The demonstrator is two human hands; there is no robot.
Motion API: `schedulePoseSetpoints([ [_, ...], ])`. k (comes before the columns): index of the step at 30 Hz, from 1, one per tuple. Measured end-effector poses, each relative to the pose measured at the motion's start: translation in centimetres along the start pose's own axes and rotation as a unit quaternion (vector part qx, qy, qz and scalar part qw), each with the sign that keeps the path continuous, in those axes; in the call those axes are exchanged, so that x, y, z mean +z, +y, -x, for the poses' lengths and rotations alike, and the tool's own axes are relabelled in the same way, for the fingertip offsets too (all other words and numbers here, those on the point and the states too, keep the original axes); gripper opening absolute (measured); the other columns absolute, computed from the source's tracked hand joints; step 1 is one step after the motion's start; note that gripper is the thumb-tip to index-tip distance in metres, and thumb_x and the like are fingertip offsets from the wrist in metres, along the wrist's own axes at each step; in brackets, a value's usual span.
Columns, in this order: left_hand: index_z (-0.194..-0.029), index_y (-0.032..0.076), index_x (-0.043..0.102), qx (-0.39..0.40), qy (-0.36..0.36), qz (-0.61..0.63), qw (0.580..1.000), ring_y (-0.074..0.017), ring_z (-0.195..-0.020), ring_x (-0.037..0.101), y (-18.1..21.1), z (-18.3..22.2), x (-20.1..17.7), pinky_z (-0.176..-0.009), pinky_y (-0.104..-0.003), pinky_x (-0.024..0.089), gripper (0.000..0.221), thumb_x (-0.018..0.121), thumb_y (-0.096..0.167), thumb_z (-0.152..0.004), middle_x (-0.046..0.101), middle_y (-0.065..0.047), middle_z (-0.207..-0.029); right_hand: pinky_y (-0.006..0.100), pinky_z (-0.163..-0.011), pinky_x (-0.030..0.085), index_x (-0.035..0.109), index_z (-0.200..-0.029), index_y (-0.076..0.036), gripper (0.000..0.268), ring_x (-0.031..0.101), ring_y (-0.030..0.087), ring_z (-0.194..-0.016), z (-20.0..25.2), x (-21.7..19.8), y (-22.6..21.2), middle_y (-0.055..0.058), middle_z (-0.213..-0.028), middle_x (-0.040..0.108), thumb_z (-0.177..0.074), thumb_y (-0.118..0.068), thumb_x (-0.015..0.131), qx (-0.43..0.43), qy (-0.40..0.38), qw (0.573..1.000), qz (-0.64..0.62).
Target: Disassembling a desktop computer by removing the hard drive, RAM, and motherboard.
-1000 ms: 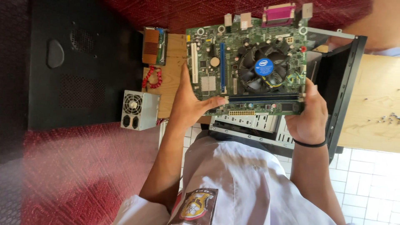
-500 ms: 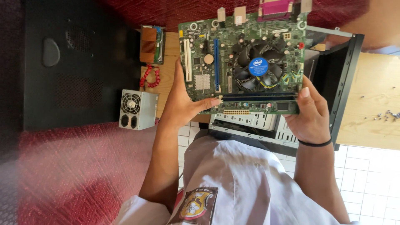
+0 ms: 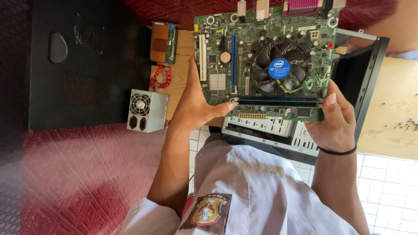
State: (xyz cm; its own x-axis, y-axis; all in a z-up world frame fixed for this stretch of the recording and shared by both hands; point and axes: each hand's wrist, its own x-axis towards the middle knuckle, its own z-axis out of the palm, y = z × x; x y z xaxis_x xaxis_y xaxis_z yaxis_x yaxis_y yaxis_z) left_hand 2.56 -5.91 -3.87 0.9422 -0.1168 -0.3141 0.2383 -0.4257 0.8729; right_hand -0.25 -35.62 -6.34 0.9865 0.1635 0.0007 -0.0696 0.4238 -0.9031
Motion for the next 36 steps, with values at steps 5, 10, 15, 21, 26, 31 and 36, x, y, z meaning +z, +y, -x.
schedulePoseSetpoints([
  [5, -0.159, 0.000, -0.012, 0.013, -0.001, 0.013, 1.000, -0.0317, -0.160, -0.004, -0.7, -0.3, 0.4, -0.127, -0.043, 0.005, 0.128, 0.084, 0.026, -0.079, -0.010, -0.020, -0.172, 0.033, -0.099, 0.063, 0.041, -0.156, 0.007, 0.065, 0.067, 0.024, -0.121, 0.1, -0.7, 0.3, 0.014, -0.136, 0.063, -0.109, -0.037, 0.053, -0.006, -0.001, 1.000, -0.007],
  [10, -0.160, 0.000, -0.005, 0.094, 0.003, 0.045, 0.995, -0.0285, -0.160, 0.012, -0.7, -0.1, 0.3, -0.128, -0.040, 0.012, 0.121, 0.081, 0.035, -0.081, 0.007, -0.020, -0.172, 0.036, -0.095, 0.065, 0.041, -0.155, 0.007, 0.064, 0.069, 0.025, -0.116, 0.2, -0.9, 0.5, 0.015, -0.134, 0.064, -0.110, -0.037, 0.052, -0.010, 0.002, 1.000, -0.017],
  [15, -0.159, -0.003, -0.007, 0.011, 0.026, 0.010, 1.000, -0.0323, -0.160, 0.001, -0.8, 0.0, 0.9, -0.126, -0.044, 0.010, 0.128, 0.081, 0.044, -0.078, -0.004, -0.023, -0.172, 0.034, -0.092, 0.065, 0.042, -0.154, 0.008, 0.066, 0.070, 0.024, -0.112, 0.3, 0.0, 0.0, 0.014, -0.131, 0.065, -0.109, -0.039, 0.053, -0.012, 0.001, 1.000, 0.016],
  [21, -0.160, 0.000, -0.004, 0.007, 0.044, -0.008, 0.999, -0.0339, -0.160, 0.005, -1.1, 0.1, 1.2, -0.126, -0.046, 0.014, 0.120, 0.081, 0.030, -0.081, -0.001, -0.021, -0.172, 0.036, -0.103, 0.061, 0.041, -0.156, 0.007, 0.066, 0.065, 0.027, -0.126, 0.3, -0.7, 0.9, 0.015, -0.139, 0.062, -0.108, -0.038, 0.052, 0.004, 0.020, 1.000, 0.010],
  [26, -0.160, 0.001, -0.002, 0.029, 0.036, 0.026, 0.999, -0.0362, -0.160, 0.005, -0.7, 0.6, 0.4, -0.126, -0.053, 0.012, 0.121, 0.072, 0.051, -0.079, 0.000, -0.022, -0.172, 0.038, -0.094, 0.065, 0.043, -0.153, 0.006, 0.064, 0.068, 0.026, -0.117, 0.2, -1.1, 1.3, 0.015, -0.135, 0.063, -0.108, -0.039, 0.053, -0.007, 0.020, 1.000, 0.002],
  [31, -0.157, -0.004, 0.014, 0.064, 0.006, 0.347, 0.936, -0.0323, -0.147, 0.037, -5.0, -2.0, 0.1, -0.125, -0.047, 0.027, 0.130, 0.081, 0.065, -0.069, 0.036, -0.019, -0.158, 0.031, -0.077, 0.068, 0.049, -0.146, 0.007, 0.060, 0.075, 0.022, -0.093, -0.2, -1.1, 1.9, 0.014, -0.120, 0.071, -0.107, -0.038, 0.059, -0.019, 0.015, 0.997, -0.069],
  [36, -0.162, 0.020, 0.021, -0.145, 0.097, 0.302, 0.937, -0.0295, -0.159, 0.019, -4.9, -2.1, 1.3, -0.124, -0.055, 0.013, 0.109, 0.053, 0.073, -0.072, 0.018, -0.006, -0.173, 0.031, -0.083, 0.066, 0.049, -0.146, 0.004, 0.063, 0.072, 0.020, -0.101, -0.4, -1.2, 2.4, 0.011, -0.121, 0.069, -0.107, -0.044, 0.058, 0.007, 0.008, 1.000, -0.026],
])
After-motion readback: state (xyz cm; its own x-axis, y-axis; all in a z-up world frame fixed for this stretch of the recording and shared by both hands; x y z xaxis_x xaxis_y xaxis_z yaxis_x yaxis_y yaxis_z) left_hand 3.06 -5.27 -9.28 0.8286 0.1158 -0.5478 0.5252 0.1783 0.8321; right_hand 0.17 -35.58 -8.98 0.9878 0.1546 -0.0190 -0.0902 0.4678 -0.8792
